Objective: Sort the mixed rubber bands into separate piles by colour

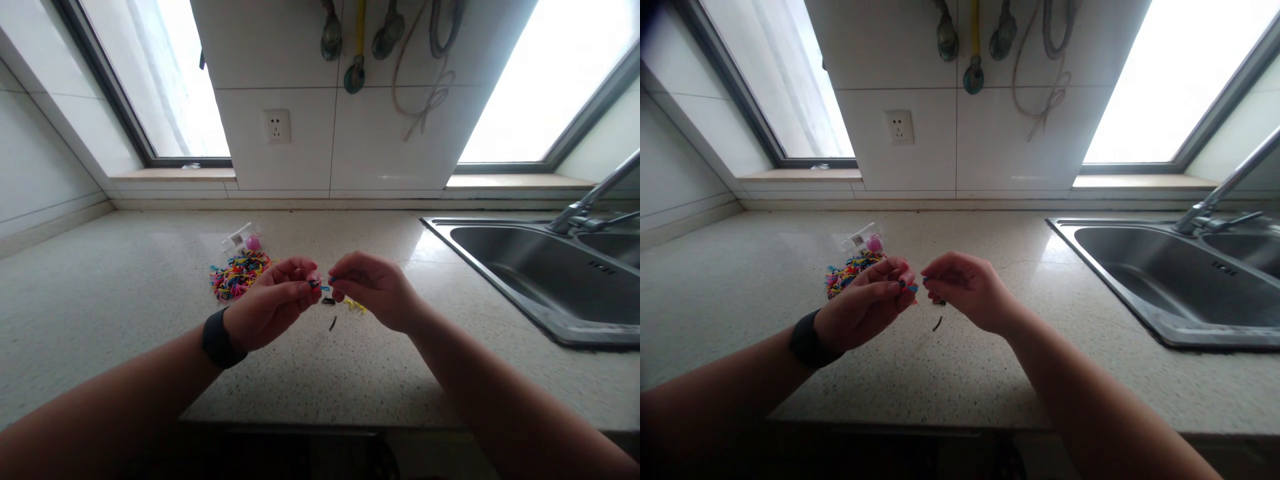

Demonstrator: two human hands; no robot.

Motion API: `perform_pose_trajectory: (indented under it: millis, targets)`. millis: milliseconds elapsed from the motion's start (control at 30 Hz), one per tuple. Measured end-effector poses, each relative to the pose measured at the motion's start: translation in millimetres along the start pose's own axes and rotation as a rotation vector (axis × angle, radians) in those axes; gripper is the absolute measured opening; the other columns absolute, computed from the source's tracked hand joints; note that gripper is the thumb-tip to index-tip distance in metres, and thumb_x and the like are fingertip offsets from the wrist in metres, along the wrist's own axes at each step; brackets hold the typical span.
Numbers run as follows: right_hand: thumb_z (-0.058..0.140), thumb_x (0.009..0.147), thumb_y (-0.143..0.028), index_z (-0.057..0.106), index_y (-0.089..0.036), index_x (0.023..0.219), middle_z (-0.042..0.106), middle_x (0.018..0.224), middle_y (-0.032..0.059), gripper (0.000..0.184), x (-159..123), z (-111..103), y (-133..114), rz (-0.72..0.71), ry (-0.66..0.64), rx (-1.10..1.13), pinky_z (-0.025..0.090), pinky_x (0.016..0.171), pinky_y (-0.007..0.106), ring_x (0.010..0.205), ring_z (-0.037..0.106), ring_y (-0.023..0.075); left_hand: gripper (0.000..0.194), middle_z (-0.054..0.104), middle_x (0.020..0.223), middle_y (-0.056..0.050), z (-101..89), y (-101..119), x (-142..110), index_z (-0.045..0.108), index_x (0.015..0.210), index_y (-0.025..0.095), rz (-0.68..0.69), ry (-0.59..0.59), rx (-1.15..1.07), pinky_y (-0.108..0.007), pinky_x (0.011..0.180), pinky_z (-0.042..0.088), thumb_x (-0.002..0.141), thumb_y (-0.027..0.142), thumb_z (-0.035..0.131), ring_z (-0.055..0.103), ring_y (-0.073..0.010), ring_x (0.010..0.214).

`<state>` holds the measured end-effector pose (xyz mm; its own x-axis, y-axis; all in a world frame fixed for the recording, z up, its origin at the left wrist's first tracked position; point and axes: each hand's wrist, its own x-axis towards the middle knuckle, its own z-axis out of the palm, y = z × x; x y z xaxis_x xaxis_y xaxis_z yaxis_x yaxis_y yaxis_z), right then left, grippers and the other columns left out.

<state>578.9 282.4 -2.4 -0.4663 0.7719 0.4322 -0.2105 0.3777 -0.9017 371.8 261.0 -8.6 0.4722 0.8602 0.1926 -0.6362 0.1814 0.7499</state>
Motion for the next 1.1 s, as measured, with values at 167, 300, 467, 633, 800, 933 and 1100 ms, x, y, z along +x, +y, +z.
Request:
perform_pose_trajectory:
  millis: [167,300,467,633,800,933,1100]
  targets:
    - [0.08,0.08,-0.025,0.07,-0.019,0.09,0.073,0.075,0.0001,0.016,0.3,-3.3,1.0,0.055,-0.001,0.011,0.059,0.066,0.026,0.068,0.069,0.0114,0.022,0.071,0.086,-0.001,-6.1,-1.6,-0.4,0.072,0.097,0.015,-0.007,0.031,0.017,-0.018,0.08,0.057,0.079,0.003,0.074,0.068,-0.0083,0.079]
    - [0.078,0.083,-0.022,0.072,-0.02,0.092,0.077,0.082,0.0014,0.011,1.2,-6.1,3.8,0.034,-0.003,0.04,0.059,0.066,0.025,0.068,0.07,0.0105,0.021,0.071,0.087,-0.002,-9.2,-1.1,-0.4,0.073,0.098,0.015,-0.009,0.036,0.029,-0.018,0.08,0.057,0.08,0.004,0.074,0.068,-0.0084,0.079]
    - [0.075,0.086,-0.019,0.074,-0.021,0.097,0.078,0.089,0.0021,0.012,3.4,-14.8,6.9,-0.028,0.017,0.063,0.06,0.068,0.026,0.07,0.07,0.0105,0.021,0.071,0.087,-0.001,-12.3,0.3,-0.8,0.073,0.098,0.016,-0.011,0.035,0.03,-0.017,0.081,0.057,0.081,0.004,0.074,0.07,-0.0083,0.079]
    - [0.075,0.085,-0.019,0.074,-0.024,0.097,0.077,0.091,0.0007,0.013,5.8,-30.2,2.9,-0.085,0.106,0.083,0.06,0.072,0.029,0.074,0.071,0.0118,0.021,0.071,0.088,0.0,-19.4,-1.3,-2.7,0.072,0.099,0.016,-0.016,0.051,0.05,-0.016,0.078,0.057,0.081,0.004,0.074,0.07,-0.0085,0.078]
    - [0.074,0.084,-0.022,0.073,-0.022,0.092,0.076,0.089,0.0016,0.008,6.9,-51.0,-1.7,-0.122,0.217,-0.186,0.059,0.071,0.032,0.072,0.07,0.0133,0.02,0.07,0.087,-0.001,-26.8,-6.2,-6.2,0.073,0.095,0.015,-0.051,0.085,0.085,-0.018,0.078,0.058,0.077,0.005,0.077,0.069,-0.0091,0.077]
    - [0.071,0.085,-0.024,0.074,-0.02,0.093,0.075,0.084,0.0039,0.01,8.1,-72.1,5.2,-0.058,0.135,-0.715,0.054,0.072,0.034,0.074,0.067,0.0156,0.02,0.071,0.086,-0.002,-30.9,-10.0,-8.3,0.073,0.093,0.015,-0.083,0.119,0.098,-0.019,0.079,0.057,0.076,0.007,0.08,0.069,-0.0096,0.077]
    - [0.066,0.085,-0.014,0.077,-0.019,0.089,0.073,0.078,0.0033,0.013,9.8,-89.0,24.4,0.07,-0.109,-1.111,0.048,0.068,0.031,0.07,0.063,0.0148,0.02,0.07,0.084,-0.001,-31.5,-12.3,-9.2,0.073,0.092,0.016,-0.114,0.127,0.136,-0.019,0.076,0.056,0.075,0.007,0.081,0.069,-0.0099,0.076]
